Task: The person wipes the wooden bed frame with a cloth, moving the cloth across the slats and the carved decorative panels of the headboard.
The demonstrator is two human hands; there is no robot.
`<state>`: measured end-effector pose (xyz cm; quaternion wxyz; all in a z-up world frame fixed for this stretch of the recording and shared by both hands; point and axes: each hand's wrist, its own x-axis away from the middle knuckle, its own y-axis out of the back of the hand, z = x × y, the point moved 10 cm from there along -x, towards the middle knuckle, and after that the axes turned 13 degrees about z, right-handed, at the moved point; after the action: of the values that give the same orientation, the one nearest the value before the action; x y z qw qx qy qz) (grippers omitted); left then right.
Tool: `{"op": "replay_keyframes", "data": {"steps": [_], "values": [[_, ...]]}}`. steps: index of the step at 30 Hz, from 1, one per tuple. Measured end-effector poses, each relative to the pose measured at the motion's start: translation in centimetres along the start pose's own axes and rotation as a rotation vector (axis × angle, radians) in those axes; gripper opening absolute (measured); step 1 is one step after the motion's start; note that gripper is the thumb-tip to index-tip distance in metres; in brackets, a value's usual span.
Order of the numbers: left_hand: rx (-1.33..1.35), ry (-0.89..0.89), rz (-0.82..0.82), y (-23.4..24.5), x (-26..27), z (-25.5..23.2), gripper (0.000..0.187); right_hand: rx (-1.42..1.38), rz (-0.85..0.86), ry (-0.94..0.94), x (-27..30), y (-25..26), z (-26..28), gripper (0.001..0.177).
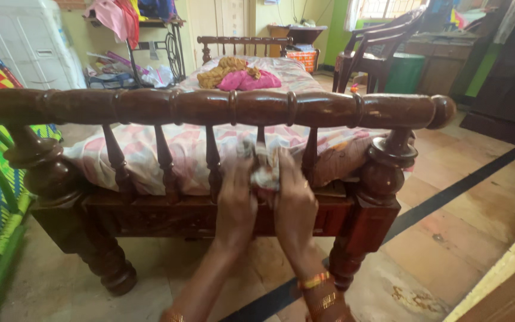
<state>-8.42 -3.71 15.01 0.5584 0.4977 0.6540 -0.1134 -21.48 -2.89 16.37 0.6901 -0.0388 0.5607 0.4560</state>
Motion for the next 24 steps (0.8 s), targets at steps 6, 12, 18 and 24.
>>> {"op": "replay_keyframes", "data": {"steps": [6,12,18,24], "values": [[-0.068,0.054,-0.051,0.5,-4.5,1.1,0.040,0.058,-0.210,0.099,-3.8,-0.2,1.1,0.050],[0.030,0.135,-0.015,-2.7,0.6,3.7,0.047,-0.163,0.007,-0.229,0.3,-6.9,-6.6,0.047],[0.111,0.233,0.004,-4.9,4.7,6.9,0.054,-0.107,0.040,-0.058,4.3,-9.2,-7.8,0.036],[0.009,0.344,0.071,-5.4,5.1,8.0,0.033,-0.034,0.114,-0.005,4.3,-8.5,-8.0,0.035]]}}
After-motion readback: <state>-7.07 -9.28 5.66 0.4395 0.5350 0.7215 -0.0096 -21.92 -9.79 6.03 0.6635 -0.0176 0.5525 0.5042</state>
